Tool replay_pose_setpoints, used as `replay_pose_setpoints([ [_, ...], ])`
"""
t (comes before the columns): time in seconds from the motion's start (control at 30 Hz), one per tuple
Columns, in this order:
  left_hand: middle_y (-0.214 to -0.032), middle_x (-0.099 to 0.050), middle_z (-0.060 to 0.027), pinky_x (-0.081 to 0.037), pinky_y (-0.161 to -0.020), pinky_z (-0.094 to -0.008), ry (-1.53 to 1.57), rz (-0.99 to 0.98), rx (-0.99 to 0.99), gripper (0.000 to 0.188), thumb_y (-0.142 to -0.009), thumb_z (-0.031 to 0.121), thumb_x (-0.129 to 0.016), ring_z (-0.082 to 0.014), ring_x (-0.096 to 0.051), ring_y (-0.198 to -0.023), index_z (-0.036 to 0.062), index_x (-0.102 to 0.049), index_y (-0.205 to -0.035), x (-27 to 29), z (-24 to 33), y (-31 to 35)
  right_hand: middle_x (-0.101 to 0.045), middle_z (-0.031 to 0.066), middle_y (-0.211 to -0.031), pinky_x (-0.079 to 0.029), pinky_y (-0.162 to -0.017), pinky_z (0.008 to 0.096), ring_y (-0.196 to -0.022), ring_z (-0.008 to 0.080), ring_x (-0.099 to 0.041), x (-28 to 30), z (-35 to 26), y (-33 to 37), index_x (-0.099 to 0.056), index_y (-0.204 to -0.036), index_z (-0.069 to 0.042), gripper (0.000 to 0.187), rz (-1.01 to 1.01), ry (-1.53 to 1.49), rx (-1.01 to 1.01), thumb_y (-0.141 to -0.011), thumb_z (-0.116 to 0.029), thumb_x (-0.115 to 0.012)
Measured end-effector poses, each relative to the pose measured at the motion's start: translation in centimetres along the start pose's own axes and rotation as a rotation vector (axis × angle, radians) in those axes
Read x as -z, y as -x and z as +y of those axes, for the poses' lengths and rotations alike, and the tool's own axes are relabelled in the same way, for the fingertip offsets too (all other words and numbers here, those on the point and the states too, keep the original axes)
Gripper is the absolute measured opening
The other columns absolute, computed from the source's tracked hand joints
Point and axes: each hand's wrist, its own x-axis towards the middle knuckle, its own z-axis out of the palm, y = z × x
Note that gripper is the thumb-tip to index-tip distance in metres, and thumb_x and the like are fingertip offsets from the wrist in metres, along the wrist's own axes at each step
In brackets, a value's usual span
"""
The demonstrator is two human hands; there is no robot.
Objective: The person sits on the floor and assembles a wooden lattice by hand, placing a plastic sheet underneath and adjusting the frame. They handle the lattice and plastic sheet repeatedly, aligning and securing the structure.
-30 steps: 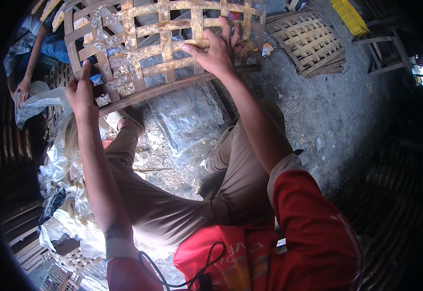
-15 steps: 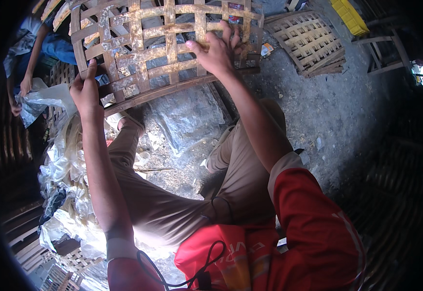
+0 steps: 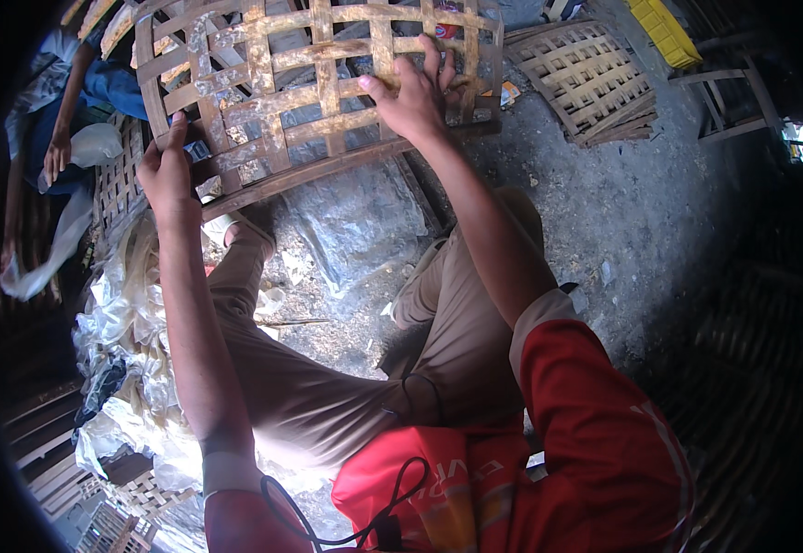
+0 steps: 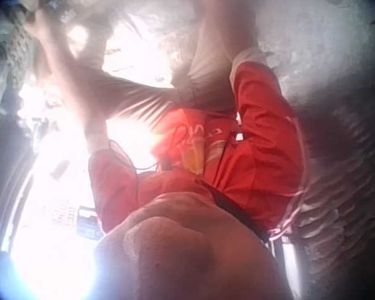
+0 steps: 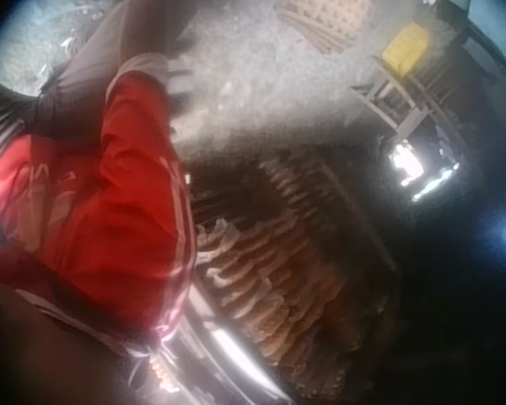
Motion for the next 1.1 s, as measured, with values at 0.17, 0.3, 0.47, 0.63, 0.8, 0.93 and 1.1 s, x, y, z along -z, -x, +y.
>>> replay_pose_setpoints([
  [0.17, -0.066, -0.052, 0.0089, -0.029, -0.052, -0.0215, 0.039, 0.008, -0.015, 0.020, -0.086, 0.027, -0.077, -0.0019, -0.038, -0.056, 0.0092, -0.070, -0.086, 0.6, 0.1, -0.2, -0.012, 0.0199, -0.157, -0.001, -0.101, 0.0822, -0.143, 0.0520, 0.004, 0.5, 0.6, -0.4, -0.065, -0.113, -0.023, 0.035, 0.074, -0.012, -0.007, -0.091, -0.050, -0.060],
  [0.3, -0.065, -0.051, 0.0090, -0.028, -0.052, -0.0222, 0.071, 0.018, -0.002, 0.019, -0.086, 0.027, -0.078, -0.0022, -0.036, -0.056, 0.0098, -0.070, -0.084, 0.7, -0.1, -0.6, -0.010, 0.0218, -0.157, 0.000, -0.101, 0.0832, -0.143, 0.0544, 0.006, 1.4, 1.3, -0.2, -0.068, -0.112, -0.024, 0.039, 0.171, -0.026, 0.002, -0.089, -0.055, -0.061],
  [0.47, -0.060, -0.046, 0.0099, -0.023, -0.052, -0.0234, 0.097, 0.031, 0.005, 0.019, -0.086, 0.026, -0.078, -0.0024, -0.031, -0.054, 0.0104, -0.069, -0.079, 0.8, 0.2, -0.3, -0.009, 0.0203, -0.158, -0.004, -0.101, 0.0832, -0.143, 0.0531, 0.009, 3.0, 1.6, -0.2, -0.069, -0.108, -0.027, 0.043, 0.094, 0.004, -0.002, -0.084, -0.063, -0.064],
  [0.63, -0.059, -0.043, 0.0105, -0.022, -0.050, -0.0236, 0.092, 0.031, 0.042, 0.020, -0.085, 0.026, -0.079, -0.0022, -0.031, -0.052, 0.0117, -0.068, -0.076, 0.5, 0.3, -0.4, -0.009, 0.0167, -0.160, -0.008, -0.100, 0.0841, -0.145, 0.0514, 0.005, 2.1, 3.5, -1.4, -0.071, -0.103, -0.027, 0.037, 0.047, -0.079, 0.039, -0.085, -0.059, -0.065],
  [0.8, -0.058, -0.042, 0.0105, -0.022, -0.046, -0.0228, 0.093, 0.022, 0.005, 0.021, -0.085, 0.028, -0.078, -0.0018, -0.032, -0.050, 0.0129, -0.068, -0.075, 1.3, 0.0, -0.9, -0.008, 0.0148, -0.161, -0.009, -0.107, 0.0767, -0.145, 0.0527, 0.002, 2.0, 4.4, -1.5, -0.070, -0.106, -0.027, 0.043, 0.055, -0.027, 0.081, -0.079, -0.060, -0.071],
  [0.93, -0.058, -0.042, 0.0102, -0.024, -0.045, -0.0216, 0.106, 0.026, 0.021, 0.023, -0.086, 0.030, -0.077, -0.0017, -0.032, -0.049, 0.0132, -0.067, -0.074, 1.5, 0.1, -0.8, -0.006, 0.0193, -0.161, -0.011, -0.107, 0.0778, -0.144, 0.0540, 0.002, 2.8, 3.8, -0.7, -0.071, -0.109, -0.029, 0.056, 0.054, -0.020, 0.065, -0.072, -0.070, -0.072],
  [1.1, -0.058, -0.041, 0.0103, -0.025, -0.044, -0.0214, 0.090, 0.004, 0.052, 0.023, -0.087, 0.031, -0.076, -0.0019, -0.032, -0.049, 0.0137, -0.068, -0.075, 1.7, 0.3, -0.9, -0.008, 0.0184, -0.160, -0.015, -0.109, 0.0746, -0.145, 0.0524, 0.000, 2.4, 4.8, -1.3, -0.071, -0.108, -0.028, 0.051, 0.081, -0.049, 0.129, -0.076, -0.067, -0.070],
])
